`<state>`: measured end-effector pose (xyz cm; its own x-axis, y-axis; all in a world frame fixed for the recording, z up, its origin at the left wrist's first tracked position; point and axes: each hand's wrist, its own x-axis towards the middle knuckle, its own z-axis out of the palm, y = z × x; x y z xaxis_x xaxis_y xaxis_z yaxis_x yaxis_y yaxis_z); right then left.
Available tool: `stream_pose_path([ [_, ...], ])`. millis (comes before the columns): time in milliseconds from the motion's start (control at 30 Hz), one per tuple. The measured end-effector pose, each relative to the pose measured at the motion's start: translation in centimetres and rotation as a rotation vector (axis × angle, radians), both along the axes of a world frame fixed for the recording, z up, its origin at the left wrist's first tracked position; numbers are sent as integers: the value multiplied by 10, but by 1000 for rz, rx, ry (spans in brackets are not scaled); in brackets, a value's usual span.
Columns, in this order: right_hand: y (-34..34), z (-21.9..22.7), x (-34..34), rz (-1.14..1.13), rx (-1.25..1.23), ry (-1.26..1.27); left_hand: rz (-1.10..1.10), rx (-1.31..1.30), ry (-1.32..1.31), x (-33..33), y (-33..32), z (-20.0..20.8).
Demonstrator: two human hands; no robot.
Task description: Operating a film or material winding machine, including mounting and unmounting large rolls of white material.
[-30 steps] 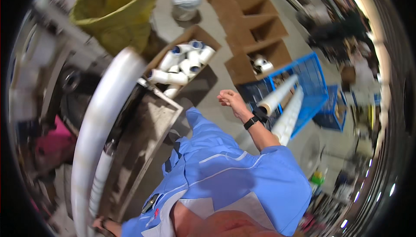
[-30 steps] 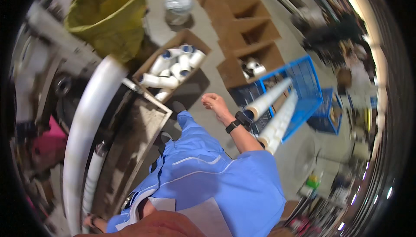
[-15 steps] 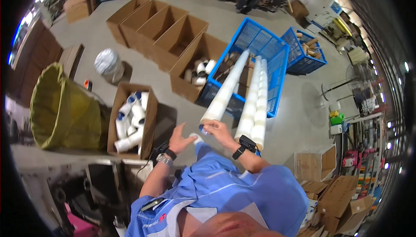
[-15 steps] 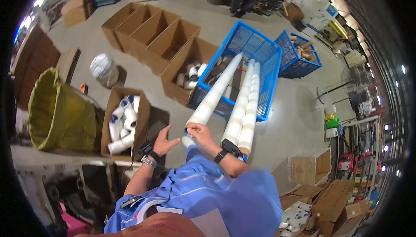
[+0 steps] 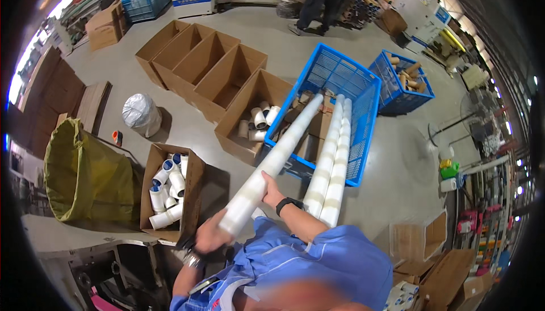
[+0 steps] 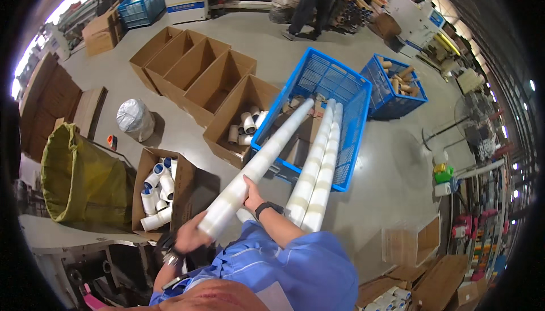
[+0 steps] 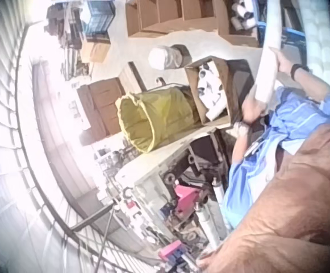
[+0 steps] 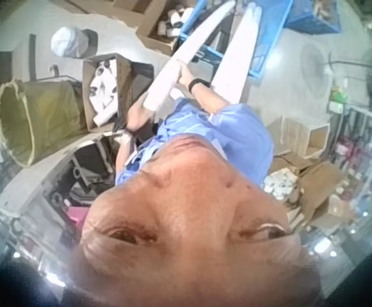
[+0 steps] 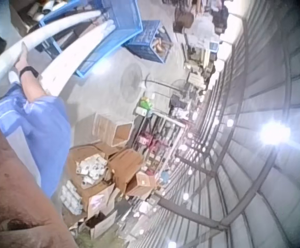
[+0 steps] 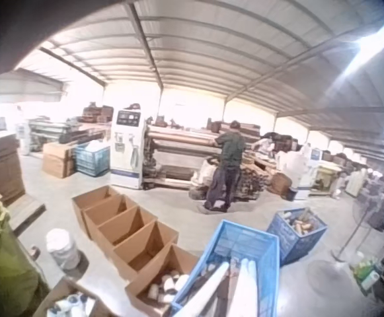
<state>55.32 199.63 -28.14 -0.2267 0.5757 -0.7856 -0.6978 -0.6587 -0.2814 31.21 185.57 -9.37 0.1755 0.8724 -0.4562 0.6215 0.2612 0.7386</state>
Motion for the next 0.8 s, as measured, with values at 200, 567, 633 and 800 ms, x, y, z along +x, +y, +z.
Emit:
stream_pose_path([
  [200, 24, -5, -8, -130, 53, 41, 635, -106, -424, -117, -140, 185],
  [567, -52, -1, -64, 152, 88, -114, 1775, 736, -473, -170, -374, -45],
  [633, -55, 12, -71, 168, 73, -154, 2113, 689, -907, -169, -370, -88],
  [800, -13, 46, -111, 200, 229, -225, 2251, 479, -1407, -182, -365, -165],
])
